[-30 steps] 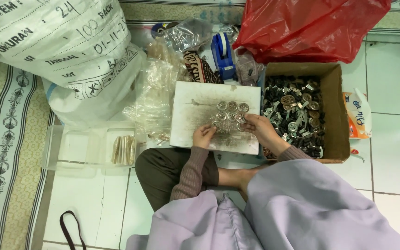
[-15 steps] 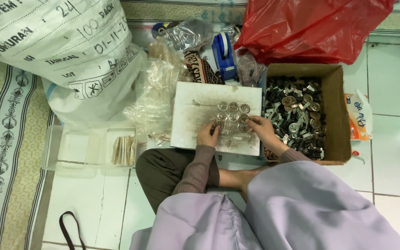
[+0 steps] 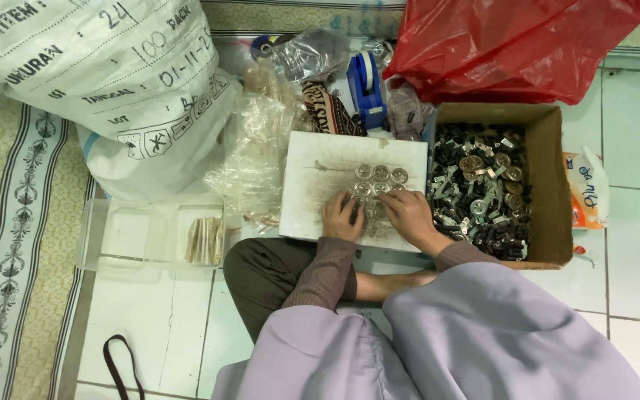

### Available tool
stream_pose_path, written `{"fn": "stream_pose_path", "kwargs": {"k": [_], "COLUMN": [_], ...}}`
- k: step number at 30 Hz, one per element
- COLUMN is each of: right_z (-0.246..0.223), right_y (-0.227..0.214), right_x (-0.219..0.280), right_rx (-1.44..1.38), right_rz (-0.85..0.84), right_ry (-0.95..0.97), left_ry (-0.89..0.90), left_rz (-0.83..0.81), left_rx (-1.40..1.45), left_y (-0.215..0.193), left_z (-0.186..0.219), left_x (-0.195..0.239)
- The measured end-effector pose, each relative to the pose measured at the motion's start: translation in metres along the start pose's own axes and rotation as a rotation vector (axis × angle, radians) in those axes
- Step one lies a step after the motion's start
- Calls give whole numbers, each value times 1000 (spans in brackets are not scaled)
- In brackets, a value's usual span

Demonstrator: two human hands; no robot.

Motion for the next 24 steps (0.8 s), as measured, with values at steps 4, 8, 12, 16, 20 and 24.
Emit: {"fn": "stream_pose_path", "kwargs": {"k": [4, 8, 12, 16, 20, 24], "right_z": [2, -6, -16, -14, -9, 1], "right_y": [16, 31, 35, 41, 46, 32], "right_x": [5, 18, 23, 26, 27, 26], "right_rx": [94, 201, 176, 176, 117, -4], "right_rz": [-16, -17, -65, -144, -212, -191], "right_ry": [-42, -192, -231, -226, -187, -102], "left_ry": [70, 81, 99, 88, 71, 10], "left_rz": [-11, -11, 33, 15, -3, -56], "left_rx": [-49, -69, -74, -71, -83, -74], "left_y": [1, 4, 8, 5, 6, 12], "left_z": [12, 10, 8, 10, 9, 2], "left_x": [-2, 0, 4, 2, 2, 3]}}
Point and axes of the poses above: each hand's wrist, its own x-axis away from the middle knuckle, its own y-axis out of the palm, z = x × y, the point moved 10 cm from there along -x, towards the middle knuckle, and after that the axes turned 6 degrees about -y, right-handed, at the moved point
